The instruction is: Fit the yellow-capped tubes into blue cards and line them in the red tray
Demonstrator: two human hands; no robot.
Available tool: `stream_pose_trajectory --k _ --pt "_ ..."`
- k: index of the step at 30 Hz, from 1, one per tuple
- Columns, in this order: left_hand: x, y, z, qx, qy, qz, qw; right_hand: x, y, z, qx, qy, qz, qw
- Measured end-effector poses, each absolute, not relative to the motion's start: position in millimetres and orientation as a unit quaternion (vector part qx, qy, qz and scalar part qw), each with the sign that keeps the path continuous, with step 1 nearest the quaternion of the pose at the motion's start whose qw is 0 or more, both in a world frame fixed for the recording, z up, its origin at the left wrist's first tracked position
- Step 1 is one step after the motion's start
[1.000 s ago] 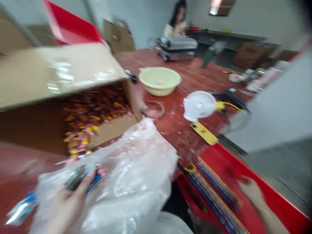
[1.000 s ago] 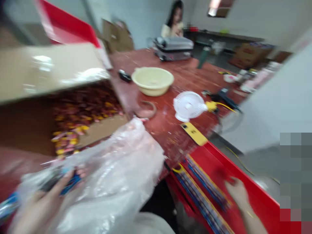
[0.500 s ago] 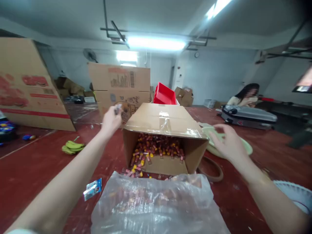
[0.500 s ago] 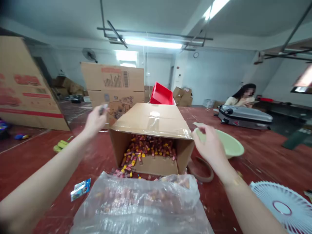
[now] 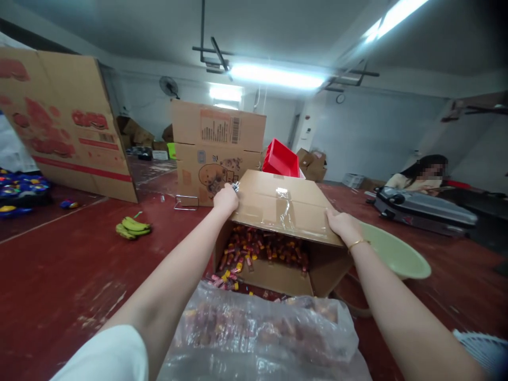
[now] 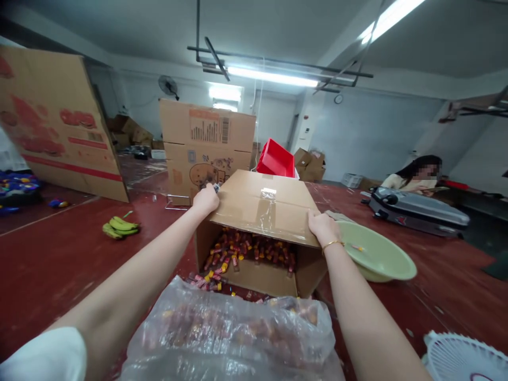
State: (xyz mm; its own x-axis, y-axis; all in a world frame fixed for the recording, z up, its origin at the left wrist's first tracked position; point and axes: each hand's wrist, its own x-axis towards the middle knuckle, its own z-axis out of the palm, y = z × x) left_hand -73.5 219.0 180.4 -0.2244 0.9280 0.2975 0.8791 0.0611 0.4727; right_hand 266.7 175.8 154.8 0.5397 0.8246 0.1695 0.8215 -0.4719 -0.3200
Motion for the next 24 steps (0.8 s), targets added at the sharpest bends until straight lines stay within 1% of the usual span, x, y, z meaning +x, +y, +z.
stream_pose_trajectory --k 13,24 --pt "-75.7 189.1 174.8 0.633 0.711 0.307 0.002 250.3 139.7 155.3 -0.865 -0.455 -0.052 0.203" --pt "-88.6 122.5 159.1 0.625 0.704 0.335 -0.038 238.5 67.6 141.6 -0.870 -0.427 -0.087 0.230"
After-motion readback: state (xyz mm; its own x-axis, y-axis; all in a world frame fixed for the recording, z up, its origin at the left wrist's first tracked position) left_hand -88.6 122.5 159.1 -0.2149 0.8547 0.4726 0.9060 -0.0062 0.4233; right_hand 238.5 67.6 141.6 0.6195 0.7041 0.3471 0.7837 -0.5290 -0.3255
